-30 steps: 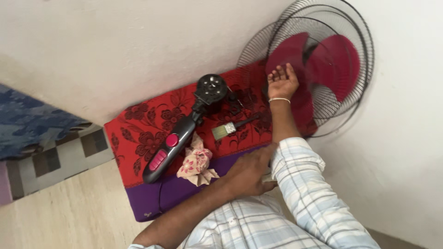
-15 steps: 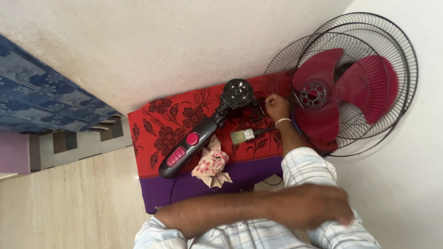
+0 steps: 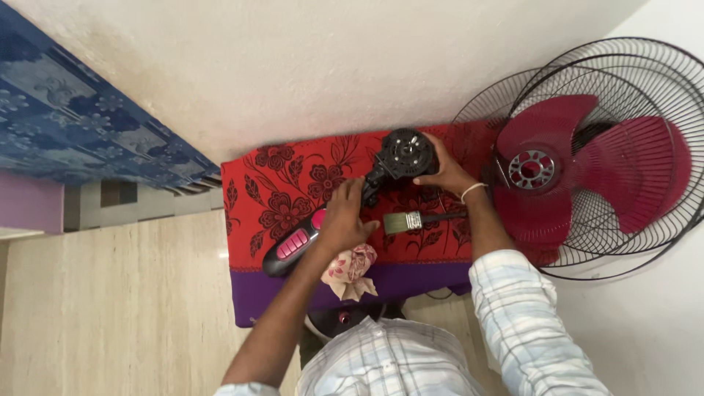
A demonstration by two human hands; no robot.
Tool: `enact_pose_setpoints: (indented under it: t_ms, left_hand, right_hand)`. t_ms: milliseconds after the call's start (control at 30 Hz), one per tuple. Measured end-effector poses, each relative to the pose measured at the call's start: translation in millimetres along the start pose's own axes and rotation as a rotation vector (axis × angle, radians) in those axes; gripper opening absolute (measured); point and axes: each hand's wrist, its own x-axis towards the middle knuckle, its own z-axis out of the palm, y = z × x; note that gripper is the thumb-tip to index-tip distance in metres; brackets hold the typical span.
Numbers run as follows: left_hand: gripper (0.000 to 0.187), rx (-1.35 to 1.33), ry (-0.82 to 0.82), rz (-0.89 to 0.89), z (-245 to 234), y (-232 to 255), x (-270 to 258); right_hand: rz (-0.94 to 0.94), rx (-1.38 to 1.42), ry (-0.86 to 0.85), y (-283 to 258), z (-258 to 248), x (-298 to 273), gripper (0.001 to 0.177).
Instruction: The person wipes the fan motor with a cloth, then attaches the front wire cage and aligns the red fan blades onto the motor hub. The person secures the blades by hand and positions the rear cage.
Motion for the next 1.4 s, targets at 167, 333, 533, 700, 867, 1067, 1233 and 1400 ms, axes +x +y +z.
enact_pose_setpoints:
  t_ms: [167,333,533,700,867,1067,1233,1400]
  left_hand:
    - [0.11,0.244,-0.196,-0.203,46.1,-34.7,32.1]
    - [0.083,0.262,-0.259,-0.39,70.5,-50.9,57.3]
    - [0.085,0.211,-0.272,-0.364,69.2,-60.6,65.6]
    - [0.086,0.183,-0.28,-0.282,67.1,-59.7,61.1]
    - [0.084,0.149,-0.278,-0.209,67.6,-49.2,47.1]
    - [0.087,0.14,-0.382,-0.147,60.8,-34.4,31.5]
    - [0.085,0.138,-0.471,-0.156,58.5,-26.7,24.3]
    - [0.08,0.102,-0.459,-0.118,56.8,-25.7,19.7]
  right_hand:
    - [-0.04,0.026,-0.01,-2.4,6.9,15.2,0.137]
    - [-0.13,0.071,-0.007,7.8,9.0,18.8,0.131]
    - [-0.208,0.067,0.033,7.0,12.9,16.5,0.125]
    - [-0.168,-0.048,0.13,2.7,18.4,-0.4,0.128]
    - [-0.214,-0.048,0.21,5.8,23.8,-34.9,0.124]
    - [-0.203,-0.134,0.321,9.5,36.9,-73.7,0.124]
    - [-0.197,-0.14,0.331,11.5,43.2,-98.0,0.126]
    - [-0.127,-0.165,0.346,2.0,45.9,-103.7,0.124]
